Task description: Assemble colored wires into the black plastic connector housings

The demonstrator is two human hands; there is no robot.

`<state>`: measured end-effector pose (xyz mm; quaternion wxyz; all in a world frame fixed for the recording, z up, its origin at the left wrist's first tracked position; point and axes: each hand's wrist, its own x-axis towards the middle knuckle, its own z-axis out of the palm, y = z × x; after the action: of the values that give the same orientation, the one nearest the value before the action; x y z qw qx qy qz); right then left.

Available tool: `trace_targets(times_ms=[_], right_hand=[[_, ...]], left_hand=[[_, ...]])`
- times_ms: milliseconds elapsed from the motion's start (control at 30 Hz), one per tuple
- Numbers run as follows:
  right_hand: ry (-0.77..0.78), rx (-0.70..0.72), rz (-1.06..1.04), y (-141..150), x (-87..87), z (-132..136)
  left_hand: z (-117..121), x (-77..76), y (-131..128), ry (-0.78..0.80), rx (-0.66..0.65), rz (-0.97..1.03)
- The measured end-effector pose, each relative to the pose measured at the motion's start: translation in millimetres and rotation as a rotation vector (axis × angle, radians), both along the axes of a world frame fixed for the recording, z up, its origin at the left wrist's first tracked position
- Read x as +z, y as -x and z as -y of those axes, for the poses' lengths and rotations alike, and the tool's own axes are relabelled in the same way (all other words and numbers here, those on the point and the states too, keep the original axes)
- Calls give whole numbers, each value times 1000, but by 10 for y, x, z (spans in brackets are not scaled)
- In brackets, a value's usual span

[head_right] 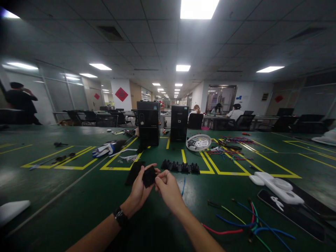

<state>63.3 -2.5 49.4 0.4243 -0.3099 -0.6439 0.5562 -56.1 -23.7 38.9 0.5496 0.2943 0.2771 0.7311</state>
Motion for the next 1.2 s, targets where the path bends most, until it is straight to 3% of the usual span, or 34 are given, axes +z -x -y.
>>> trace_targets(times_ms=[200, 500, 767, 967, 1200], right_hand=[[69, 13, -47, 14, -47, -23], [51, 27, -60, 9, -74, -30], [198, 53, 0, -30, -67, -50], [322, 200, 79, -116, -65, -106], [319, 302, 102, -142, -131, -120]], left_hand=[[27, -17, -56, -16, -23, -48], [37, -27, -64, -10, 3, -76], [101, 31, -24, -115, 137, -455], [154, 71, -2, -189, 232, -689], [226, 102, -55, -212, 261, -703]])
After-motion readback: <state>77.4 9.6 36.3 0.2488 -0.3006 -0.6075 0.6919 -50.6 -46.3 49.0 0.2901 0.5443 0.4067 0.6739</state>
